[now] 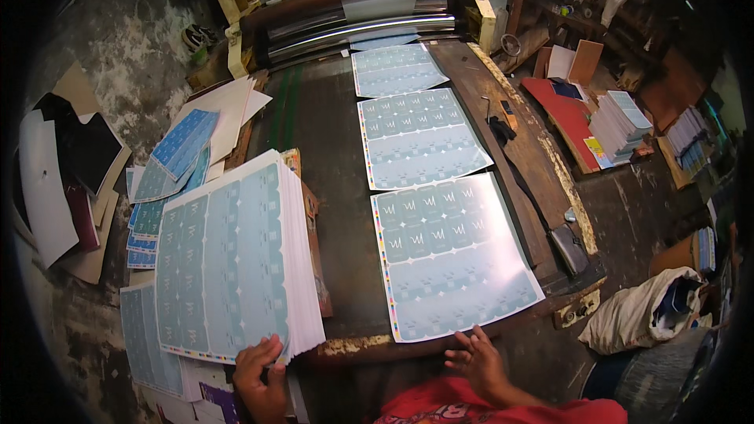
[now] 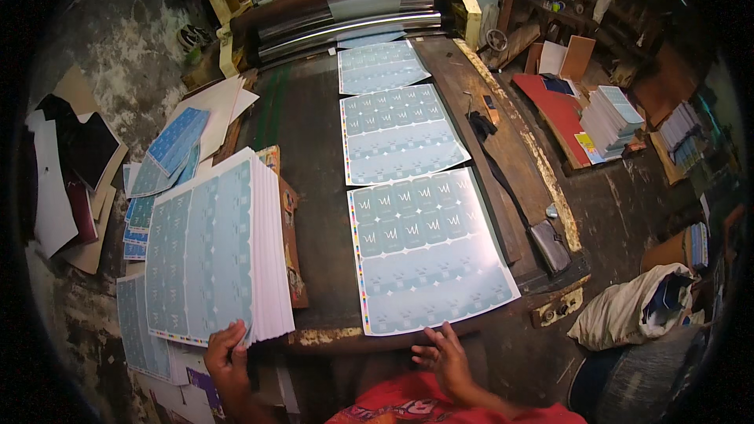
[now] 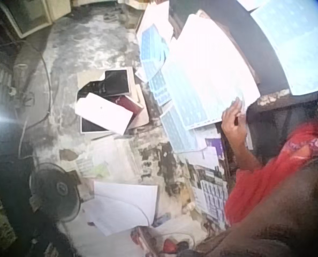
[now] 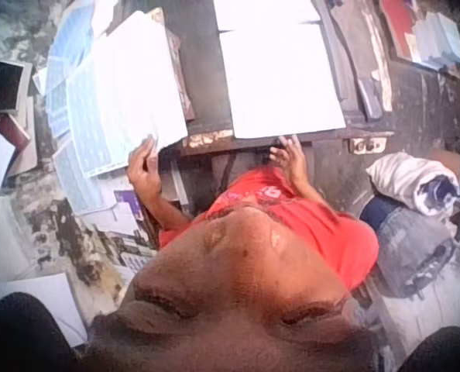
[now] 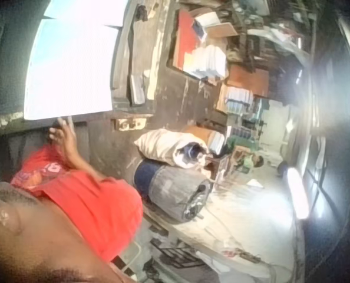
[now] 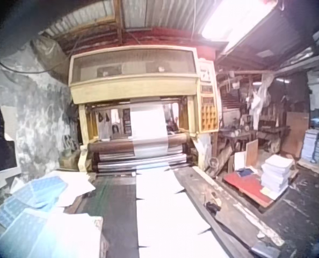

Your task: The person picks up large printed paper sheets from a stack and places them onto a machine's feeding table, aligning them by hand.

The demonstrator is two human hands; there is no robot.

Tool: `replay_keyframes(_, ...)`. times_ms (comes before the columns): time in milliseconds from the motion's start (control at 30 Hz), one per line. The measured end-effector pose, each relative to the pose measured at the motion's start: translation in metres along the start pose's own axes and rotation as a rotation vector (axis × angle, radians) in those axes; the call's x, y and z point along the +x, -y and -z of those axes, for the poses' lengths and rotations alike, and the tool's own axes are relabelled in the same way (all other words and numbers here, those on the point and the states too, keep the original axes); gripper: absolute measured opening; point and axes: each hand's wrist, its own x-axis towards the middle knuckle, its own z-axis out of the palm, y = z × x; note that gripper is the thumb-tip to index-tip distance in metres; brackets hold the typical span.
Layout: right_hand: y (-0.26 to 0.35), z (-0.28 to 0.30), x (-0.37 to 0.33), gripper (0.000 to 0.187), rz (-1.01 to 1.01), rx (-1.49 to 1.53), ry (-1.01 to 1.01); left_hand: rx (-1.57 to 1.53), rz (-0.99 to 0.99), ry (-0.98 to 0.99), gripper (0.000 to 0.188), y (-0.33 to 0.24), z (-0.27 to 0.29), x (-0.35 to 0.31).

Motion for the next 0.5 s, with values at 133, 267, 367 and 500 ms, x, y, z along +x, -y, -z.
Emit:
replay_keyframes(133, 0.063, -0.071, 0.083, 0.059, 0.421, -0.677, 0.404, -0.02, 0.024, -0.059, 0.037, -0.006, -0.006, -0.001)
replay_keyframes(267, 0.11, -0.169, 0.267, 0.06, 1.317, -1.295, 0.364, 0.061, -0.017, -0.094, 0.028, -0.01, -0.011, 0.005)
replay_keyframes(367, 0.14, -0.223, 0.375, 0.076, 1.222, -1.849, 0.121, 0.076, -0.074, -0.199, 0.024, -0.017, -0.016, 0.017)
replay_keyframes(500, 0.188, -0.23, 0.454, 0.079, 1.171, -2.066, 0.09, 0.079, -0.087, -0.199, 0.023, -0.007, -0.015, 0.015)
